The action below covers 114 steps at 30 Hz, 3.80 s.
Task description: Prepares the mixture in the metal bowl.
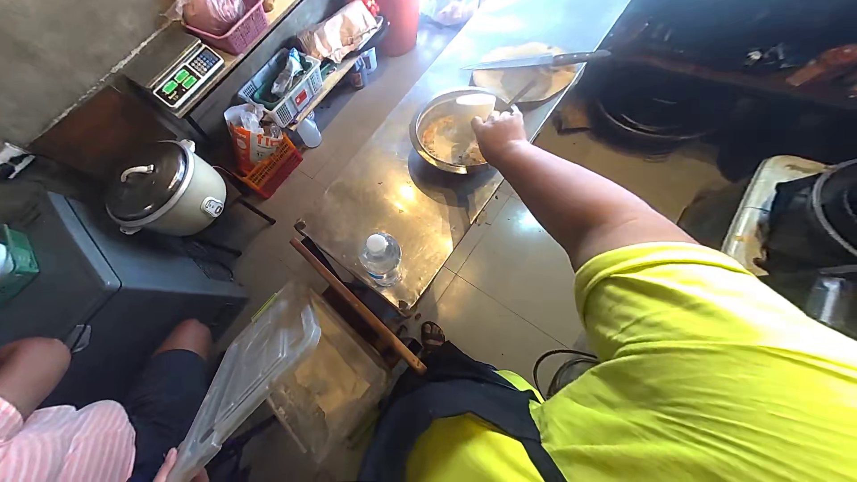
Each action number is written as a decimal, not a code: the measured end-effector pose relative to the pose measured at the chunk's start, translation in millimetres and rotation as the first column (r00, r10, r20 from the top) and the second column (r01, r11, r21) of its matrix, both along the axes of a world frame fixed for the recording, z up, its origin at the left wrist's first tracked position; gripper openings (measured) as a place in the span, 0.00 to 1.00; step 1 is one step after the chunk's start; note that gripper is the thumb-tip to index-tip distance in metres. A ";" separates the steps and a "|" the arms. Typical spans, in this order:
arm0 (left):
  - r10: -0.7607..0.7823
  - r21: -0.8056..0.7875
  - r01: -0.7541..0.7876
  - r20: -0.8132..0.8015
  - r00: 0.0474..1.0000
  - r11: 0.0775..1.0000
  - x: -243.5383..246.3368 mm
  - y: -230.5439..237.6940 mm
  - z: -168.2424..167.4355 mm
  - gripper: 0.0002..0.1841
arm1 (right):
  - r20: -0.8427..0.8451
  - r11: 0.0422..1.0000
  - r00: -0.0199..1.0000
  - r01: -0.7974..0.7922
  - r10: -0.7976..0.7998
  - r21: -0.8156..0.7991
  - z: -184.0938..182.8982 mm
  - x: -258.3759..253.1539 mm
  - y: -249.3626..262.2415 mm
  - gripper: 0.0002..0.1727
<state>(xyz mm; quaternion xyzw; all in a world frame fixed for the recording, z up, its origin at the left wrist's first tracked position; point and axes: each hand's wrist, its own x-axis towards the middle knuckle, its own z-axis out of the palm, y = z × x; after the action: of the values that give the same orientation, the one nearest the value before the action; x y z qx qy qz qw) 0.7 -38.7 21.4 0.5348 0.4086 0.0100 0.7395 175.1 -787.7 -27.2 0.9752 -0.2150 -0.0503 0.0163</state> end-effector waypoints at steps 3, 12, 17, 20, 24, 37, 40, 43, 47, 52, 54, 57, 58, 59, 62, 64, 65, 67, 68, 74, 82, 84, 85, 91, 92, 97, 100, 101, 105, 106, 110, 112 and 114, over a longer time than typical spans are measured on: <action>-0.027 0.026 0.027 -0.014 1.000 0.999 1.7 16.3 -11.8 0.15 | -0.045 0.999 0.999 -0.028 0.027 -0.032 -2.4 -5.0 2.1 0.23; -0.016 0.048 0.018 -0.034 0.999 0.999 4.5 10.8 3.3 0.16 | 0.361 0.537 0.645 0.093 -0.674 0.838 33.8 -33.5 28.4 0.36; -0.057 0.006 0.057 -0.007 0.998 0.998 3.2 19.0 15.4 0.11 | 0.258 0.113 0.640 -0.259 -0.724 0.959 99.9 -110.9 125.2 0.09; -0.097 -0.060 0.096 0.000 0.995 0.994 5.1 30.5 13.1 0.09 | 0.257 -0.012 0.787 -0.318 -0.560 0.948 124.8 -182.5 221.4 0.05; -0.190 -0.119 0.188 -0.005 0.982 0.975 -0.3 42.0 2.9 0.07 | 0.083 0.064 0.978 -0.073 -0.189 0.995 115.4 -252.4 350.3 0.10; -0.497 0.058 0.528 -0.262 0.827 0.848 -111.4 32.0 -115.6 0.35 | -0.493 0.558 0.779 0.227 0.388 0.798 -53.7 -316.8 401.7 0.28; -0.614 0.335 0.788 -0.497 0.613 0.517 -136.5 34.7 -163.1 0.40 | -0.572 0.605 0.785 0.340 0.239 0.720 -61.2 -341.5 345.7 0.26; -0.525 0.512 0.855 -0.705 0.476 0.088 -149.1 8.7 -174.4 0.43 | -0.544 0.607 0.828 0.364 0.136 0.707 -63.5 -352.6 295.2 0.24; -0.579 0.707 0.705 -0.598 0.554 -0.056 -152.7 -69.6 -163.0 0.36 | -0.524 0.581 0.848 0.389 0.078 0.715 -65.6 -357.6 224.9 0.26; -0.754 1.000 0.013 -0.022 0.656 -0.018 -133.2 -207.1 -165.6 0.28 | -0.531 0.684 0.841 0.330 0.101 0.651 -69.4 -356.8 84.1 0.29; -0.799 0.991 -0.118 0.117 0.590 0.059 -118.0 -272.4 -156.3 0.26 | -0.483 0.737 0.871 0.265 0.094 0.621 -60.5 -344.6 31.3 0.27; -0.879 0.971 -0.198 0.209 0.429 0.134 -96.1 -365.2 -131.8 0.21 | -0.210 0.802 0.976 0.080 0.059 0.592 -44.8 -309.7 -33.6 0.20; -0.897 0.965 -0.220 0.221 0.382 0.144 -89.4 -391.8 -124.3 0.19 | -0.086 0.824 0.994 -0.010 0.071 0.567 -38.9 -291.4 -53.5 0.18; -0.912 0.960 -0.232 0.228 0.341 0.154 -82.7 -414.8 -116.4 0.18 | 0.022 0.840 0.994 -0.102 0.107 0.532 -31.4 -268.8 -71.9 0.17; -0.933 0.964 -0.188 0.237 0.270 0.190 -60.9 -463.7 -102.4 0.15 | 0.225 0.864 0.945 -0.312 0.239 0.394 -9.4 -192.7 -113.3 0.19; -0.937 0.970 -0.136 0.230 0.263 0.200 -42.2 -486.8 -100.9 0.13 | 0.260 0.881 0.922 -0.360 0.287 0.305 3.6 -142.1 -131.9 0.23; -0.936 0.975 -0.088 0.220 0.274 0.203 -31.6 -497.8 -100.3 0.13 | 0.249 0.892 0.922 -0.360 0.295 0.275 8.6 -117.2 -140.3 0.27; -0.928 0.975 0.033 0.198 0.315 0.219 -4.6 -521.5 -98.6 0.13 | 0.193 0.911 0.932 -0.347 0.308 0.222 10.1 -66.5 -157.8 0.33; -0.920 0.968 0.093 0.189 0.343 0.234 10.7 -533.8 -98.2 0.14 | 0.152 0.917 0.937 -0.342 0.316 0.205 6.9 -43.9 -166.0 0.33; -0.841 0.765 0.483 0.139 0.523 0.426 136.0 -608.9 -105.1 0.27 | -0.187 0.894 0.876 -0.419 0.444 0.160 -1.4 36.1 -194.1 0.28; -0.520 0.217 0.476 0.243 0.819 0.852 258.0 -678.9 -146.2 0.38 | -0.420 0.744 0.645 -0.657 0.638 0.122 56.5 47.9 -164.4 0.19; -0.480 0.225 0.432 0.252 0.840 0.873 265.6 -683.7 -146.9 0.34 | -0.412 0.724 0.633 -0.682 0.655 0.104 76.4 59.6 -164.6 0.20; -0.458 0.219 0.411 0.251 0.853 0.885 267.0 -684.5 -147.6 0.32 | -0.411 0.710 0.620 -0.696 0.668 0.103 82.9 67.2 -164.3 0.20; -0.340 0.082 0.330 0.250 0.907 0.941 265.9 -687.5 -147.8 0.29 | -0.436 0.681 0.556 -0.701 0.708 0.212 48.6 95.3 -157.0 0.26; -0.330 0.074 0.321 0.244 0.912 0.944 264.2 -688.4 -149.7 0.29 | -0.455 0.678 0.538 -0.696 0.710 0.235 39.0 93.3 -158.4 0.26; -0.294 0.048 0.291 0.213 0.932 0.956 262.2 -690.8 -147.4 0.29 | -0.336 0.584 0.500 -0.780 0.798 0.226 44.3 108.6 -169.7 0.26; -0.301 0.048 0.297 0.201 0.932 0.954 260.4 -691.4 -145.7 0.29 | -0.348 0.503 0.422 -0.844 0.837 0.187 42.7 136.5 -157.3 0.31; -0.301 0.052 0.297 0.210 0.930 0.953 260.5 -691.1 -145.0 0.28 | -0.385 0.484 0.391 -0.856 0.836 0.182 39.3 148.1 -152.2 0.33; -0.288 0.044 0.289 0.302 0.909 0.956 256.5 -691.0 -145.0 0.24 | -0.490 0.448 0.322 -0.879 0.810 0.162 25.5 177.8 -156.3 0.31; -0.282 0.043 0.283 0.310 0.908 0.958 255.6 -691.4 -145.1 0.25 | -0.491 0.451 0.327 -0.879 0.808 0.156 24.1 179.3 -163.3 0.27; -0.244 0.047 0.241 0.306 0.920 0.969 253.9 -695.7 -144.0 0.26 | -0.551 0.526 0.374 -0.838 0.746 0.144 24.1 172.1 -198.4 0.19; -0.225 0.035 0.224 0.282 0.933 0.974 252.7 -696.9 -142.1 0.27 | -0.539 0.546 0.386 -0.820 0.749 0.171 26.0 157.6 -214.2 0.16; -0.212 0.018 0.215 0.263 0.941 0.976 252.8 -697.1 -141.5 0.27 | -0.497 0.552 0.398 -0.807 0.771 0.209 23.9 138.3 -224.3 0.14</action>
<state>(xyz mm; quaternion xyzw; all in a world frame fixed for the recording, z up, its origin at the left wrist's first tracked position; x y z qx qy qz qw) 253.5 -735.9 -120.1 0.5658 0.2463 -0.0014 0.7869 313.4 -1012.0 -3.3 0.9016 0.2839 -0.2996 0.1293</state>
